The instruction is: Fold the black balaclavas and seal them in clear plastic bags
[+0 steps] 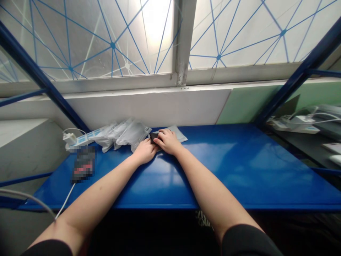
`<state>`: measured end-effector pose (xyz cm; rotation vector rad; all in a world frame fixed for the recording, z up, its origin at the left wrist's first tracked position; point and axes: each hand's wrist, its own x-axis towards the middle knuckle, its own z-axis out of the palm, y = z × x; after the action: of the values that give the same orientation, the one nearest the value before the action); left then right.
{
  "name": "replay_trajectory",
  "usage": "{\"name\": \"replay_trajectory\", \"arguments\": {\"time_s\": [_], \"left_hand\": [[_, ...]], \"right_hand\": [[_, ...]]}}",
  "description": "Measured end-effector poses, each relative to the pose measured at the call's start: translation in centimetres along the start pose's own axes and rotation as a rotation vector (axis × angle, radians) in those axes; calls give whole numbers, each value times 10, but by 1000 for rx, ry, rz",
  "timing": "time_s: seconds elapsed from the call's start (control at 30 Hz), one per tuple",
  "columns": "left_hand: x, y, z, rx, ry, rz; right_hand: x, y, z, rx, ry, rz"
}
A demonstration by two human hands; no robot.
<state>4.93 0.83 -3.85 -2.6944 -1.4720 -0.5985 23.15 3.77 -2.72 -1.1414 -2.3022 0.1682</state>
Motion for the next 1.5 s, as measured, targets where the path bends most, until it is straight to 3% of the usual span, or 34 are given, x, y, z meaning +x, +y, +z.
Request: {"name": "replay_trajectory", "arguments": {"time_s": [0.07, 0.2, 0.27, 0.33, 0.53, 0.7, 0.83, 0.93, 1.03, 1.17, 1.27, 1.33, 1.4, 1.5], "left_hand": [[0, -1, 0, -85, 49, -29], [2, -3, 0, -285, 248, -302], [3, -4, 1, -353, 325, -367], [4, -5, 3, -380, 314, -331], [4, -2, 9, -345, 129, -261], [4, -7, 10, -444, 156, -279], [5, -12, 10, -603, 270, -215], [5, -13, 9, -791, 323, -183], [5, -13, 10, -1054, 279, -246], [7, -13, 12, -1226, 204, -330], [8, -13, 12, -1057, 159, -300], [8, -13, 11, -885, 163, -247], [8, -13, 11, -754, 198, -180], [8, -12, 13, -653, 215, -77]], "right_hand": [[1, 8, 0, 19, 24, 18], [2, 19, -1, 92, 4, 79], [2, 21, 0, 94, -8, 119], [2, 20, 1, 54, -37, 145], [0, 13, -2, -114, -172, 167], [0, 10, -1, -131, -122, 136], [-1, 8, 1, -39, -30, 63], [-1, 5, -6, 95, 52, -23], [-1, 2, -23, 357, 89, -60], [-4, 4, -54, 929, 138, 119], [-6, 13, -71, 1167, 116, 244], [-5, 20, -74, 1091, 123, 324], [-5, 25, -69, 832, 105, 398], [-4, 25, -54, 418, -197, 316]]}}
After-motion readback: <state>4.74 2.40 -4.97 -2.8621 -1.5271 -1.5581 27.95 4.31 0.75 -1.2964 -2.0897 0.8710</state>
